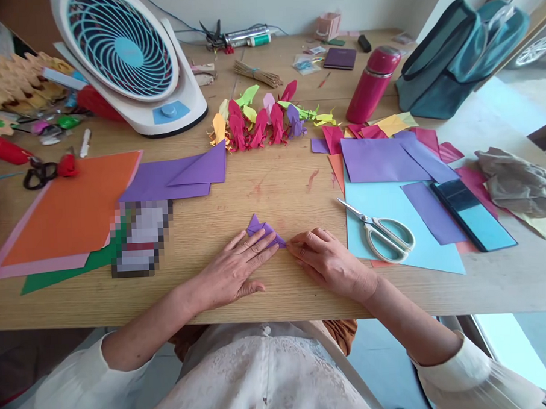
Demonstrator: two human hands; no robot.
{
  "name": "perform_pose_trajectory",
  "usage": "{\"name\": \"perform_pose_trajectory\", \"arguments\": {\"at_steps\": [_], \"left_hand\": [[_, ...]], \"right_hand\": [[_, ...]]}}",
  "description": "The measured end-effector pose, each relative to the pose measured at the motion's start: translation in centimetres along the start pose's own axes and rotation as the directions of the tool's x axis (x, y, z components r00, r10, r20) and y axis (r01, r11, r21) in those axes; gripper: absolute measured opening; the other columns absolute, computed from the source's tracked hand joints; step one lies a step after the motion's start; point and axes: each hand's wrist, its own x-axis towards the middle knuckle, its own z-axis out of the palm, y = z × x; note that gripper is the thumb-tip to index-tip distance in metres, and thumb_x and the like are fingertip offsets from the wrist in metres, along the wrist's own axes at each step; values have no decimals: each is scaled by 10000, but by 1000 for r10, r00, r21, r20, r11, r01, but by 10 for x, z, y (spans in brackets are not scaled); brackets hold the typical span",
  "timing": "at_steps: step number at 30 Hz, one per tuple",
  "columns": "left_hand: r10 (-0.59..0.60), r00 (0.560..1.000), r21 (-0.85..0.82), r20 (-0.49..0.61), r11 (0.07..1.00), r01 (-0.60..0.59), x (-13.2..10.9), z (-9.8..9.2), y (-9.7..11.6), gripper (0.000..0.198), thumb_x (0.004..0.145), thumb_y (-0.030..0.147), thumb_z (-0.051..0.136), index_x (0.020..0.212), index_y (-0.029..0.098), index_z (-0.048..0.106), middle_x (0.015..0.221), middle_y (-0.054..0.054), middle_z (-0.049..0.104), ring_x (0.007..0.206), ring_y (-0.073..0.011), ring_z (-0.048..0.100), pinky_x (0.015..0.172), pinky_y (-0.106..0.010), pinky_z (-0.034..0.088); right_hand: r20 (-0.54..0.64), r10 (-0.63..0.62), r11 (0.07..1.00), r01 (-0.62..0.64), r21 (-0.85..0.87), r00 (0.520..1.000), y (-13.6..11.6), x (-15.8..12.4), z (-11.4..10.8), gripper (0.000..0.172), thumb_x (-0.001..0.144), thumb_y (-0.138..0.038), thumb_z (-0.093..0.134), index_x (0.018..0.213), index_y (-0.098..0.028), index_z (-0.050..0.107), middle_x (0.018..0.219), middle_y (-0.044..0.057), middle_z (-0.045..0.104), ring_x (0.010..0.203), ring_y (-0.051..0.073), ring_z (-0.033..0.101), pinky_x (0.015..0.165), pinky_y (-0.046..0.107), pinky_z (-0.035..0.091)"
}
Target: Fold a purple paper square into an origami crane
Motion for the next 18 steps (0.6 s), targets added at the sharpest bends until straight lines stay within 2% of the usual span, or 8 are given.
{"name": "perform_pose_trajectory", "arguments": {"at_steps": [5,9,13,18], "left_hand": [[50,999,-7,-8,999,-50,3,-1,-6,772,984,642,343,1592,179,232,1655,-104,262,1552,-301,169,1239,-554,125],[47,999,20,12,999,-47,4,-2,-5,818,968,675,327,1586,146,245,1653,-108,264,1543,-333,176,1230,-577,127],[9,1000,42,22,999,-9,5,-3,2,841,955,696,322,1599,168,204,1646,-115,288,1539,-327,193,1229,-579,117],[-104,994,59,42,993,101,10,-1,17,906,908,734,382,1586,147,255,1639,-127,302,1530,-352,205,1225,-607,99]], "right_hand": [[43,-21,991,26,-128,999,-2,1,-2,353,1020,-198,446,1313,-224,640,1204,117,660,978,246,593,841,428,472],[43,-75,972,83,-221,996,-4,3,-4,330,1006,-148,439,1228,-188,680,1190,121,673,957,247,583,823,415,464],[58,-104,953,116,-281,993,-5,3,-4,306,988,-120,445,1181,-142,682,1190,128,673,908,247,559,795,406,456],[65,-99,946,114,-304,993,-8,1,-3,305,963,-129,479,1215,-124,651,1207,135,658,900,254,536,773,403,448]]}}
